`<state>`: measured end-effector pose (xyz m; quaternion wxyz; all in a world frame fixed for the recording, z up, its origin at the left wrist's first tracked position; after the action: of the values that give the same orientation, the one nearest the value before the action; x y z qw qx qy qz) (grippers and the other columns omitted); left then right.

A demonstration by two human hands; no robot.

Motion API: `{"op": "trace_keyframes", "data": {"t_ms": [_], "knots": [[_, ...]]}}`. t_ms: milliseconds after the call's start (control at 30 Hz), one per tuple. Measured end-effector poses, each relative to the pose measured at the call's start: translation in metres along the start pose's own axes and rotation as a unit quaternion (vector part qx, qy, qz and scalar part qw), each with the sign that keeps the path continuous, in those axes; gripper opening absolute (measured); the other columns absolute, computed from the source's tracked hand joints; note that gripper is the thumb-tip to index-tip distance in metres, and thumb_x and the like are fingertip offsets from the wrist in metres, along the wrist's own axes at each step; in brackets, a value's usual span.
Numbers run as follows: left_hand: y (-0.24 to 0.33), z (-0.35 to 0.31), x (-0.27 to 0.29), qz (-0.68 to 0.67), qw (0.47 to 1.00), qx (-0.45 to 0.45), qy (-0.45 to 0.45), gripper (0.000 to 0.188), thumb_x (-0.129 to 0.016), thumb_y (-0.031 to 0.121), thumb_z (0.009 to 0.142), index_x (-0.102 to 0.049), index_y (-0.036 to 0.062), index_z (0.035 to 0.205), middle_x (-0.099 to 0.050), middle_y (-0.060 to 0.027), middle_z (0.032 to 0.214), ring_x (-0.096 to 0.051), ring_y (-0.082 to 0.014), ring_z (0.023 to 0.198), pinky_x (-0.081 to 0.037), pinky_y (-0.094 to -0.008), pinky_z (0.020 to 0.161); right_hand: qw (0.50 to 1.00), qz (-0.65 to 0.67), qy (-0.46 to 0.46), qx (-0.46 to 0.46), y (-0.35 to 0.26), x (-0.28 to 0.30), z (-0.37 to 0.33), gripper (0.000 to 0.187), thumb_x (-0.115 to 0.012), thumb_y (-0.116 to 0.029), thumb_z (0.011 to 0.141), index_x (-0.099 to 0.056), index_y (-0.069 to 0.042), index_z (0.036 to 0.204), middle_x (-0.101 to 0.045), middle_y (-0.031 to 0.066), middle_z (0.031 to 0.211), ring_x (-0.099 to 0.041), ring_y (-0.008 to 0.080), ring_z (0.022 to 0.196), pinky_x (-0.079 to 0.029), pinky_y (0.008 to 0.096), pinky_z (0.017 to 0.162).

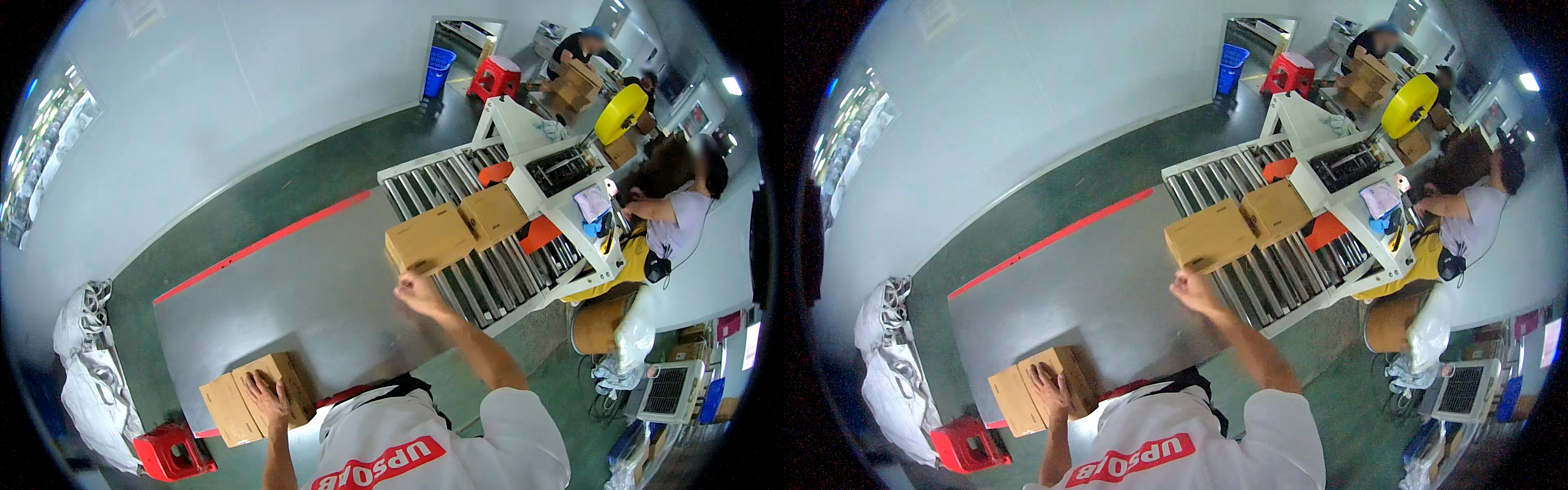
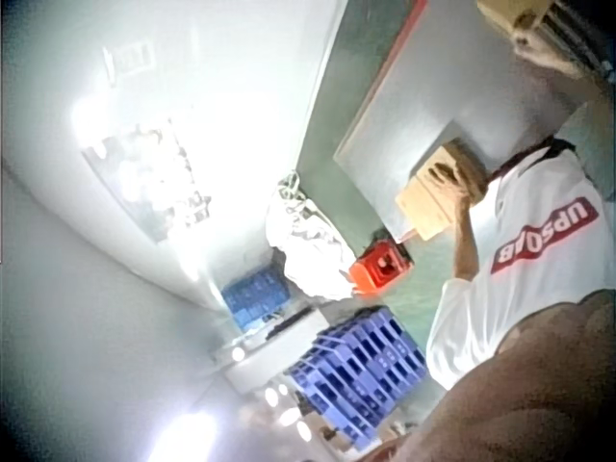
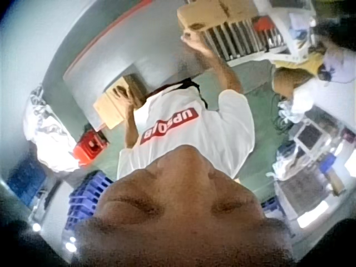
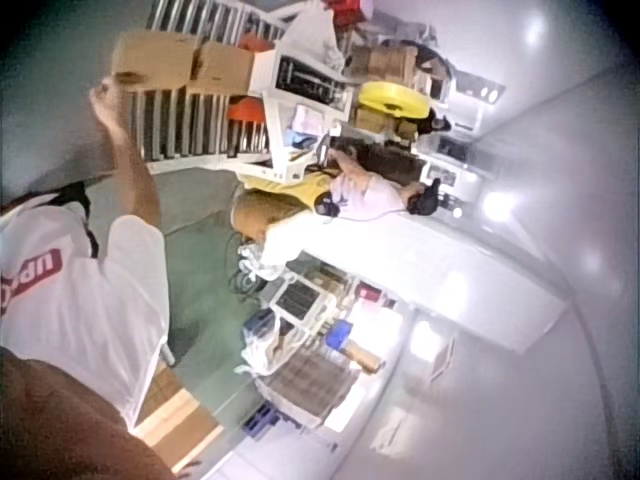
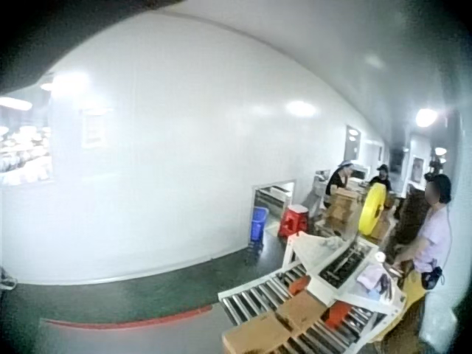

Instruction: The person stacks cardboard boxes onto a blue pallet in a warehouse. They then move to a conveyor belt area, pick up boxes, and place them onto a metal table, stacking them in pairs.

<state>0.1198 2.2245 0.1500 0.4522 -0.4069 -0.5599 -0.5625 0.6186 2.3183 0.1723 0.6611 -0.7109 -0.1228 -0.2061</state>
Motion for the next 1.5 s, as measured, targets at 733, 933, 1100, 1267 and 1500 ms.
{"op": "trace_keyframes", "data": {"t_ms": [733,933,1100,1267,1500], "knots": [[0.095,0.005,0.004,-0.232,0.971,-0.054,0.011,0.066,-0.071,0.031,0.082,-0.044,-0.0008,0.133,-0.035,-0.0274,0.142,-0.034,-0.0447,0.13,-0.03,-0.051,0.108,0.904,-0.4,-0.058,-0.139,-0.027,0.065,0.118,0.078,-0.07,-0.064,0.069,-0.064,-0.005,0.119,-0.048,0.0202,0.136,-0.043,0.0409,0.126,-0.039,0.0591,0.099],[0.156,0.027,-0.024,-0.242,0.966,-0.071,-0.062,0.081,-0.075,0.031,0.078,-0.033,-0.0035,0.139,-0.036,-0.0288,0.139,-0.035,-0.0444,0.128,-0.029,-0.0519,0.108,0.935,-0.32,-0.136,-0.073,-0.013,-0.013,0.055,0.07,-0.06,-0.065,0.079,-0.07,-0.002,0.107,-0.068,0.0223,0.104,-0.065,0.0397,0.097,-0.051,0.0485,0.086],[0.184,0.048,-0.036,-0.208,0.97,-0.103,-0.071,0.096,-0.075,0.044,0.076,-0.026,-0.0035,0.144,-0.026,-0.0295,0.146,-0.026,-0.0478,0.134,-0.023,-0.0547,0.111,0.956,-0.217,-0.174,-0.092,-0.043,-0.079,-0.007,0.059,-0.051,-0.056,0.09,-0.067,-0.003,0.111,-0.065,0.0264,0.101,-0.062,0.0403,0.101,-0.049,0.048,0.088],[0.204,0.052,-0.025,-0.043,0.991,-0.066,-0.11,0.101,-0.07,0.056,0.075,-0.024,0.004,0.148,-0.02,-0.024,0.153,-0.016,-0.0435,0.142,-0.014,-0.0607,0.112,0.942,-0.119,-0.314,-0.012,-0.004,-0.113,-0.013,0.062,-0.05,-0.053,0.093,-0.06,0.003,0.117,-0.064,0.0278,0.106,-0.062,0.0422,0.102,-0.049,0.0512,0.087],[0.201,0.053,-0.021,0.028,0.989,-0.07,-0.13,0.099,-0.061,0.064,0.078,-0.025,0.0079,0.15,-0.017,-0.0198,0.156,-0.013,-0.0411,0.144,-0.009,-0.0634,0.112,0.956,-0.284,-0.064,-0.036,0.023,0.051,0.091,0.043,-0.058,-0.031,0.092,-0.056,0.002,0.12,-0.057,0.0242,0.124,-0.055,0.0372,0.116,-0.045,0.0493,0.096]]}}
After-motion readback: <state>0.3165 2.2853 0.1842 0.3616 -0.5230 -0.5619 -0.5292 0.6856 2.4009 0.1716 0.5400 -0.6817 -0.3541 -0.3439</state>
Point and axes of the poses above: each hand's wrist, its own z-axis towards the middle knuckle, its own x-axis out of the back of the hand, y = z × x, the point moved 1 cm from there along z, towards the middle knuckle
